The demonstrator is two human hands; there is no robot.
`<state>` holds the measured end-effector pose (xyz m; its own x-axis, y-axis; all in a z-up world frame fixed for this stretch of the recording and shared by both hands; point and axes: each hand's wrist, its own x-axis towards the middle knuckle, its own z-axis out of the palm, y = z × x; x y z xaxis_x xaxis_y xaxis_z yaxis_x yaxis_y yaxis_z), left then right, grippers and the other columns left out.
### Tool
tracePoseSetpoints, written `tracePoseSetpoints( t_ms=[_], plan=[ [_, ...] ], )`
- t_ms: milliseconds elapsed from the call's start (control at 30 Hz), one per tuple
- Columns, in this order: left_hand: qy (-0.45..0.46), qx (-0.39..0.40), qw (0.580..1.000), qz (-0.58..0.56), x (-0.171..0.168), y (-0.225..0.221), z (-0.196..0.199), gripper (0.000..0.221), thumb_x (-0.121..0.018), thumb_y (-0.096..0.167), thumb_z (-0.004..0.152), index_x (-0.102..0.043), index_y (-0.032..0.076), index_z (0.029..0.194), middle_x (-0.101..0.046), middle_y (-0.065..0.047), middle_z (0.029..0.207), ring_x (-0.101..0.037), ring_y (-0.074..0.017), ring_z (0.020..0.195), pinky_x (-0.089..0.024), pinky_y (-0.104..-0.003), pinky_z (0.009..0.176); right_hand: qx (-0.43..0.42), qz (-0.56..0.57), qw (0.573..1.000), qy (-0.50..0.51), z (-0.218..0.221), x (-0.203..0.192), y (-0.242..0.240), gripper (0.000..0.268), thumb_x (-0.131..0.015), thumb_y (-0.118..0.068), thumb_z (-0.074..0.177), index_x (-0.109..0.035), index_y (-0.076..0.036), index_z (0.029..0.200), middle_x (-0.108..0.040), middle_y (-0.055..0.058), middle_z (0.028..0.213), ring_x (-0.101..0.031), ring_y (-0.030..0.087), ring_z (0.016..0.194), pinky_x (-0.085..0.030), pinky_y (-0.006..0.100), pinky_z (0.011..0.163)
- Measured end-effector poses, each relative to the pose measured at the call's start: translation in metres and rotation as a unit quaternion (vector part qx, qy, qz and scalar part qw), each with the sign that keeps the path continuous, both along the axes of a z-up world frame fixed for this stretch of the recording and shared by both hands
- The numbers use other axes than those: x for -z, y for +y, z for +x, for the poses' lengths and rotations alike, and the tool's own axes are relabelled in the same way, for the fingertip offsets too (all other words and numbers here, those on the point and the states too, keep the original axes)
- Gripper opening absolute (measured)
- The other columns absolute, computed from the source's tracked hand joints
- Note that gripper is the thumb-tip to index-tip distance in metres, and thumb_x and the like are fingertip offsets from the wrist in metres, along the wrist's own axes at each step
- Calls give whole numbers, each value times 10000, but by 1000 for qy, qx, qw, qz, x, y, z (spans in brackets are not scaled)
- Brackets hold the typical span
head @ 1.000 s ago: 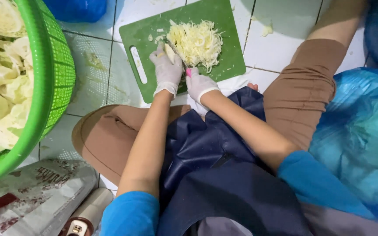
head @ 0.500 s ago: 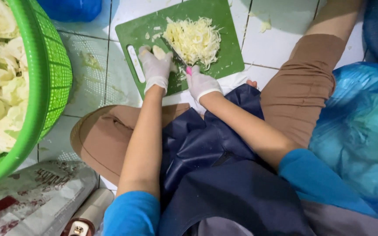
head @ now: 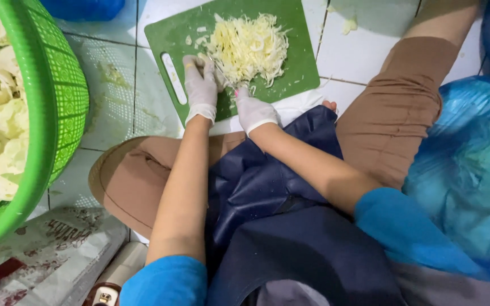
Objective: Shredding cabbage into thin strips using a knife on a cutting board.
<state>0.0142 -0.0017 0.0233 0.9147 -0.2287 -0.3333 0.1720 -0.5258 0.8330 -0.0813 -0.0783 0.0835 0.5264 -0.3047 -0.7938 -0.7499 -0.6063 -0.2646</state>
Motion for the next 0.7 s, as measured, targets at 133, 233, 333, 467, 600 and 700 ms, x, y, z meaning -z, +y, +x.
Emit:
tracePoseSetpoints(
  t_ms=[133, 233, 333, 467, 600, 700],
  plan=[
    [-20, -10, 999, -39, 11, 7, 3, 179, -569, 255, 895, -456, 117, 908, -577, -136, 746, -636, -280, 684, -547, -344, 481, -6, 11, 1000, -8, -3, -46, 4, 443, -161, -372, 966, -266, -48, 1249, -604, 286, 1053, -556, 430, 1095, -407, 560, 950],
    [-49, 17, 999, -16, 20, 16, -2, 216, -562, 292, 900, -469, 96, 904, -564, -230, 832, -589, -420, 851, -491, -491, 648, 25, 35, 999, -5, -9, -38, 16, 399, -175, -377, 951, -272, -84, 1205, -599, 290, 1066, -541, 438, 1111, -404, 540, 972],
    [-50, 28, 998, -7, 20, 9, 5, 212, -552, 324, 902, -474, 127, 911, -584, -216, 877, -579, -436, 921, -486, -506, 781, 46, 40, 998, -13, -2, -35, 8, 329, -215, -322, 931, -266, -101, 1170, -592, 285, 1100, -532, 437, 1130, -399, 525, 995],
    [-41, 24, 999, -11, 18, 16, 2, 178, -537, 304, 908, -470, 141, 889, -611, -187, 850, -609, -406, 904, -486, -501, 730, 25, 19, 999, -19, -2, -61, 13, 433, -208, -333, 967, -273, -29, 1269, -597, 298, 1091, -548, 421, 1121, -399, 546, 967],
    [-118, 30, 988, -94, 27, 16, 0, 134, -507, 138, 862, -464, 68, 968, -578, -95, 837, -565, -240, 724, -477, -349, 711, 80, -31, 995, -57, -11, -20, 28, 272, -330, -285, 957, -377, -95, 1146, -609, 263, 929, -612, 430, 858, -444, 528, 773],
    [-51, 4, 998, -40, 18, 11, 6, 200, -518, 360, 898, -493, 163, 875, -620, -161, 833, -621, -384, 889, -513, -467, 766, 24, 3, 999, -24, -4, 2, 17, 439, -214, -369, 937, -217, -66, 1254, -611, 293, 1044, -563, 437, 1086, -429, 542, 948]
  ],
)
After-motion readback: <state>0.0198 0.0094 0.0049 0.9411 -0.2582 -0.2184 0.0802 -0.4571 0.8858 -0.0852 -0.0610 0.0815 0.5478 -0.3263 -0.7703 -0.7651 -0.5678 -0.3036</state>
